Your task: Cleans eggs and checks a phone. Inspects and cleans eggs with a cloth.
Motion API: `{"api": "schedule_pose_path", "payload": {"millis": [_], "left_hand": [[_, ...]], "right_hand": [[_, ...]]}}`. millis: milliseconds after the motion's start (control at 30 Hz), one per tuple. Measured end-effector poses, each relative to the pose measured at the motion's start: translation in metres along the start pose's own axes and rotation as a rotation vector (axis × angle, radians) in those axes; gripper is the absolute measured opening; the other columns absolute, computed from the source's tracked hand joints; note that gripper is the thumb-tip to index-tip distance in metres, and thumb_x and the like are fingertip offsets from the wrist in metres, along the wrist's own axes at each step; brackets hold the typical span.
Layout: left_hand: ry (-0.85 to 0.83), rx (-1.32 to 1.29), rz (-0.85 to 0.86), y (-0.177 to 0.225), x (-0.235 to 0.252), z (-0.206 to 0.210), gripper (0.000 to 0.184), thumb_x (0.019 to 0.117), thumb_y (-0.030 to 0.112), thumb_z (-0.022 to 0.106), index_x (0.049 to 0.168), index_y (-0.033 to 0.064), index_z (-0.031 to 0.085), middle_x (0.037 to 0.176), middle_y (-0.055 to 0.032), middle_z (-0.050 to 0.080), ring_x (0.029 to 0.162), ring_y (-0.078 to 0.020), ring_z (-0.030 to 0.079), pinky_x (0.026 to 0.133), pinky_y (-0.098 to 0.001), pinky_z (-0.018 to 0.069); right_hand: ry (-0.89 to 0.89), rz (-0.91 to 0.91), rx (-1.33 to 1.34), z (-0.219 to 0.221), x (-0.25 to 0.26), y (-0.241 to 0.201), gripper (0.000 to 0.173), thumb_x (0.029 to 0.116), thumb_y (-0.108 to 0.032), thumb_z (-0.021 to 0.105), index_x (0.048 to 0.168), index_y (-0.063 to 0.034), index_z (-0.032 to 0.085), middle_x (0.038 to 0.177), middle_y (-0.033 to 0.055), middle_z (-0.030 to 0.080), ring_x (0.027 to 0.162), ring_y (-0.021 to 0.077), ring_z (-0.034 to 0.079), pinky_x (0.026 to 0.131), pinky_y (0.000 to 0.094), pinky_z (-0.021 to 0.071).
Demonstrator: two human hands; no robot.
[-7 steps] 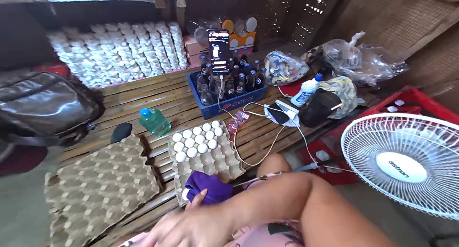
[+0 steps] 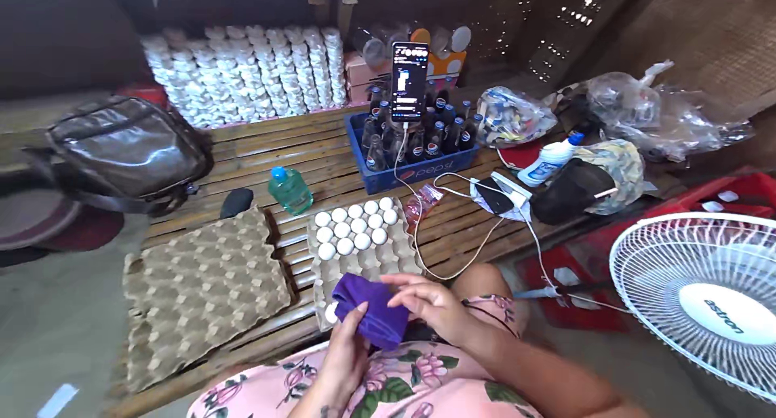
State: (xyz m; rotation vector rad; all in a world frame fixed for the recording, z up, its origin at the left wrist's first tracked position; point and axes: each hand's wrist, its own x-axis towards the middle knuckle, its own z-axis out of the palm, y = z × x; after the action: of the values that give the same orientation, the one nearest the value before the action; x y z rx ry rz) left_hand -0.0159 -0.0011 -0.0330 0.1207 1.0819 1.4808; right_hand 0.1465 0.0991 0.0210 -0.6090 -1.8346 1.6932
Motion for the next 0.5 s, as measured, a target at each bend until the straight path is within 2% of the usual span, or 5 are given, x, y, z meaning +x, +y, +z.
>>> {"api": "schedule_pose_path", "payload": {"millis": [100,167,267,367,500], "left_hand": [[-0.103,-0.004,0.043,0.002,-0.002,0.011,0.055,0.0913,0.031,0.067,0.132,0.0004,0.047,0.108,-0.0128,0.072,0.099,-0.0205,0.072,0.089,-0.0394,0.0602],[-0.193,0.0,0.088,0.005,-0.005,0.017,0.062,0.0892,0.048,0.071,0.128,0.0026,0.054,0.107,-0.0094,0.073,0.101,-0.0183,0.071,0.092,-0.0389,0.0591],[-0.298,0.048,0.191,0.003,-0.008,0.015,0.075,0.0858,0.071,0.062,0.13,0.0106,0.056,0.113,-0.002,0.072,0.107,-0.0138,0.069,0.095,-0.0366,0.0569],[-0.344,0.183,0.239,-0.004,-0.012,0.004,0.09,0.0871,0.081,0.044,0.14,0.009,0.046,0.123,0.0007,0.068,0.114,-0.0126,0.065,0.098,-0.0376,0.0546],[-0.285,0.079,0.143,-0.009,-0.01,0.003,0.08,0.098,0.074,0.029,0.144,0.0082,0.036,0.12,-0.0039,0.068,0.098,-0.0137,0.07,0.08,-0.0317,0.06]], "right_hand": [[-0.01,-0.162,-0.281,0.013,-0.009,0.018,0.044,0.1051,-0.035,0.051,0.136,-0.0056,0.064,0.153,0.0171,0.049,0.145,0.0298,0.041,0.12,0.05,0.0326],[-0.04,-0.243,-0.486,0.022,-0.008,0.024,0.056,0.1022,-0.047,0.054,0.147,-0.0139,0.053,0.159,0.019,0.039,0.149,0.036,0.033,0.12,0.056,0.03],[0.034,-0.284,-0.49,0.024,0.0,0.026,0.053,0.1,-0.046,0.059,0.144,-0.0172,0.056,0.154,0.0168,0.046,0.143,0.0314,0.043,0.117,0.0519,0.0377],[0.036,-0.196,-0.369,0.019,0.003,0.03,0.049,0.0988,-0.04,0.064,0.141,-0.0158,0.06,0.15,0.0134,0.051,0.138,0.0257,0.049,0.113,0.0475,0.0431],[-0.001,0.033,-0.165,0.018,0.003,0.034,0.048,0.1003,-0.032,0.062,0.141,-0.0078,0.059,0.148,0.0148,0.052,0.138,0.0224,0.048,0.114,0.0423,0.042]]}}
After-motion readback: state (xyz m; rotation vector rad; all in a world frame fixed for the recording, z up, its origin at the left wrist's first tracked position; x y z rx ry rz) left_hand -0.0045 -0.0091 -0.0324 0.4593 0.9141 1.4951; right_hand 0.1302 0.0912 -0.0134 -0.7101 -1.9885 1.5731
